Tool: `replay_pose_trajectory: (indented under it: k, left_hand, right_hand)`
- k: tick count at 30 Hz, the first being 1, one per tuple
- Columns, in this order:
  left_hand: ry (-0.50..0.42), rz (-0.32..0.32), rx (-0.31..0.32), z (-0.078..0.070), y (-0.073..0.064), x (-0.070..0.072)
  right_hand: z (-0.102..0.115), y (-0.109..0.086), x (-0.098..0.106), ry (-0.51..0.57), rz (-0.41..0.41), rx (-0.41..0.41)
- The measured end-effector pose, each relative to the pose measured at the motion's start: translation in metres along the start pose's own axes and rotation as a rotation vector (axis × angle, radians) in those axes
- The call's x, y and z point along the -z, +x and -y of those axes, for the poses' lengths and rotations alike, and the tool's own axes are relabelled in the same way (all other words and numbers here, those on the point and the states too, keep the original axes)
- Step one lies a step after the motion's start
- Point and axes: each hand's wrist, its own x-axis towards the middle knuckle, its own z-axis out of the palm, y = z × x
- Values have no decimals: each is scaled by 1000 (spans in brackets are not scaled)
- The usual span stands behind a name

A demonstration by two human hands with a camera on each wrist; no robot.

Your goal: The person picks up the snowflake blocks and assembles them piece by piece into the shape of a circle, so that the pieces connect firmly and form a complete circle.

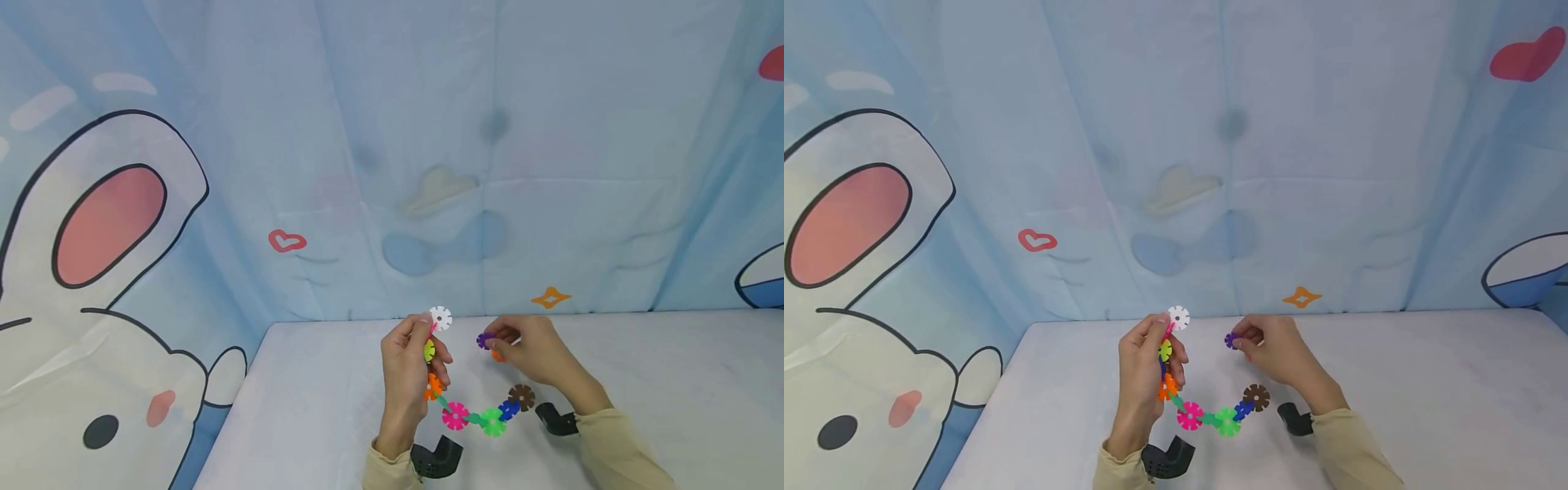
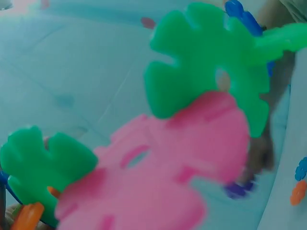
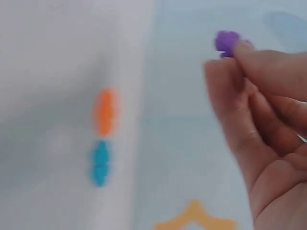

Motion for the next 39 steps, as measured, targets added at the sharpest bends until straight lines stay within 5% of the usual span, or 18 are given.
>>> replay_pose_trajectory:
  k: [5, 10, 21, 39]
  left_hand:
    - [4, 0, -14, -1, 0, -2]
    - [9, 3, -16, 0, -1, -5]
    - [-4, 34, -17, 0, -5, -9]
    - [-10, 90, -16, -2, -8, -13]
  right_hand:
    - [27, -8, 26, 149, -152, 62]
    - [49, -15, 34, 237, -204, 98]
    - [65, -18, 32, 171, -359, 303]
    - [71, -20, 32, 137, -415, 382]
